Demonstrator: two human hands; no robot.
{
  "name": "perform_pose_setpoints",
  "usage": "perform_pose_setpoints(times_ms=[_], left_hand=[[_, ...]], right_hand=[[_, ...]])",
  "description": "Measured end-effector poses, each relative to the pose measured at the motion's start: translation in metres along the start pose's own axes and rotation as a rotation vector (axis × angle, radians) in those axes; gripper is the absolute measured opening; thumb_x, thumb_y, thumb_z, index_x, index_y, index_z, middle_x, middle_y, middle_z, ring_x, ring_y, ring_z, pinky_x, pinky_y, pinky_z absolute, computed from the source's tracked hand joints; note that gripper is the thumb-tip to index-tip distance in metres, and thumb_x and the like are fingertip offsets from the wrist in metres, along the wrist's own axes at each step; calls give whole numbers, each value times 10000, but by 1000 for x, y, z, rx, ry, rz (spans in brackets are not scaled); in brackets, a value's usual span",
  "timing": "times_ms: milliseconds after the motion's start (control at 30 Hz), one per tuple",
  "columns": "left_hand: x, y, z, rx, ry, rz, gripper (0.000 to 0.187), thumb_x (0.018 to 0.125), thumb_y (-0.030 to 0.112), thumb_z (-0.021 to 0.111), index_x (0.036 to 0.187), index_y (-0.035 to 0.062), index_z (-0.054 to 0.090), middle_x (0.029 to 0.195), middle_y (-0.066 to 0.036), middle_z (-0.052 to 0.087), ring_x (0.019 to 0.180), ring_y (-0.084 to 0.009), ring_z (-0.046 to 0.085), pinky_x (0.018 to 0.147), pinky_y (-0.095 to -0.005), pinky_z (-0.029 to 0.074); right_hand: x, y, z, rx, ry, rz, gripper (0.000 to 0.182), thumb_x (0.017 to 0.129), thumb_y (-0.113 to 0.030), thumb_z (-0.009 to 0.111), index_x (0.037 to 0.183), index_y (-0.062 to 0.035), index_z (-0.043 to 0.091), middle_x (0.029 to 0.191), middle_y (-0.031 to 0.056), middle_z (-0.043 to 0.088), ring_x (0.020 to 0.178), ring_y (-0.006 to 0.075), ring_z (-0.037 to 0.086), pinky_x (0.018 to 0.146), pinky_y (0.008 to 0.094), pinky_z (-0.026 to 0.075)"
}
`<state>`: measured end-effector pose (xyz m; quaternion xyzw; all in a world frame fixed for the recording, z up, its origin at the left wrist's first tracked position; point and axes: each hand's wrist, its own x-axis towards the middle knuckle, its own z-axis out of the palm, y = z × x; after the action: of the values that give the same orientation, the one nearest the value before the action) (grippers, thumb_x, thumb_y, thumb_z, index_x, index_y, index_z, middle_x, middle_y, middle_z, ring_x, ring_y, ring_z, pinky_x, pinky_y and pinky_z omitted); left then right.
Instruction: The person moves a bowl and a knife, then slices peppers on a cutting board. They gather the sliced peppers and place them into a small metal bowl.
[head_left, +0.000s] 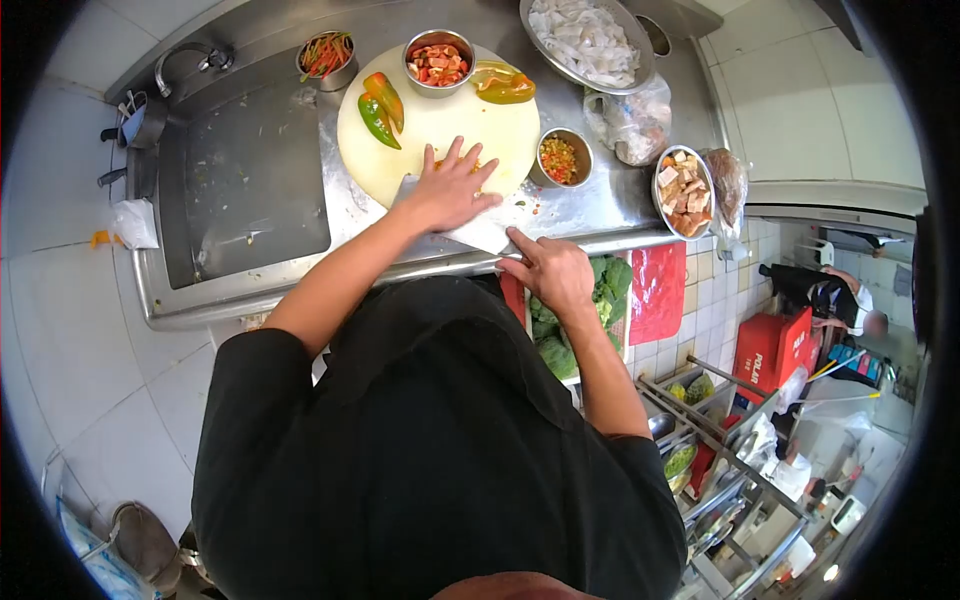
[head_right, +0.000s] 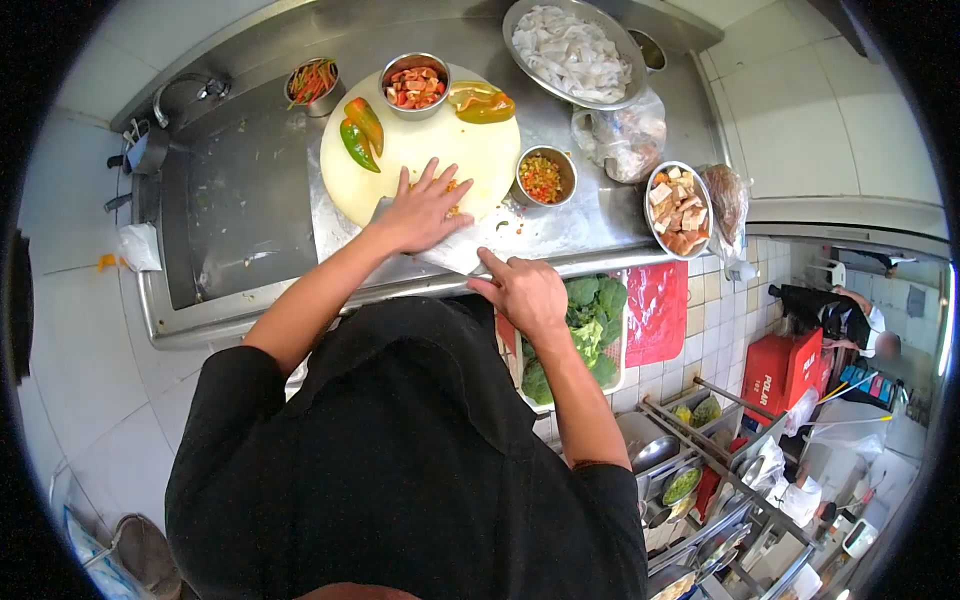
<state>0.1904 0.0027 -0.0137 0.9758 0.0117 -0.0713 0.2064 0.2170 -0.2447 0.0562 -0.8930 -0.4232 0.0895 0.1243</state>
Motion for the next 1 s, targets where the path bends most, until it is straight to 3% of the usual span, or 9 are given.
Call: perform_pose_setpoints(times_ms=[67,100,233,400,500,733,767,900,1000], left_hand=[[25,-19,-2,-8,-150,-104,673,1090,574,370,1609,151,430,1743,-172,209,1621,-425,74,1242,-729,93],[28,-30,-4,35,-113,-112,631,1091,506,437,1597,129,443,1714,-178,292,1601,-438,169,1266,-658,154],[8,-92,6,-683,97,-60,675,1028,441,612,1548,33,473,1579,-240,483,1530,-480,328,1279,-498,252],[-41,-59,39,-54,260,-194,1248,779,744,739,1574,-119,311,1647,-347,292,1574,-489,191,1293,-576,127],[-29,-26,49,9,261,-280,1342,747,793,739,1598,-116,241,1655,-362,250,1575,-523,133,1296,-583,76],[19,5,73,-230,499,-387,1033,921,663,650,1554,-98,355,1603,-370,335,1526,-524,249,1278,-588,148],[19,9,75,-252,633,-384,773,979,471,665,1502,-60,460,1565,-349,391,1477,-516,326,1256,-580,218],[23,7,79,-480,861,-407,441,979,193,683,1348,-41,633,1498,-314,473,1413,-482,415,1196,-527,339],[39,19,73,-616,823,-383,424,974,207,704,1316,-40,658,1464,-302,511,1392,-465,453,1183,-495,373]], right_hand=[[-8,8,-3,26,5,5,531,842,-485,815,1288,-203,756,837,113,761,725,336,721,699,433,577],[-14,12,-6,78,-3,39,512,846,-469,818,1277,-198,762,835,111,763,716,342,716,699,429,578],[-38,58,11,521,-100,347,426,928,-434,781,1220,-124,777,734,95,717,583,251,659,640,375,564],[-24,88,38,1422,-149,770,478,1082,-493,562,886,-58,584,629,52,582,471,162,553,444,316,463],[-8,91,54,1502,-210,808,473,1093,-511,519,941,-64,543,643,68,588,463,168,541,438,328,473],[20,43,74,1481,-494,742,414,1105,-479,507,1029,-74,552,639,70,580,457,173,529,433,327,467],[21,33,78,1500,-523,736,409,1105,-476,508,1015,-79,542,631,71,577,450,174,526,423,325,460],[24,17,73,1598,-563,702,405,1105,-466,520,984,-80,533,620,69,574,441,165,524,414,313,451],[15,27,61,1617,-520,669,372,1107,-442,530,1063,-75,570,643,55,583,452,147,530,428,316,465]])
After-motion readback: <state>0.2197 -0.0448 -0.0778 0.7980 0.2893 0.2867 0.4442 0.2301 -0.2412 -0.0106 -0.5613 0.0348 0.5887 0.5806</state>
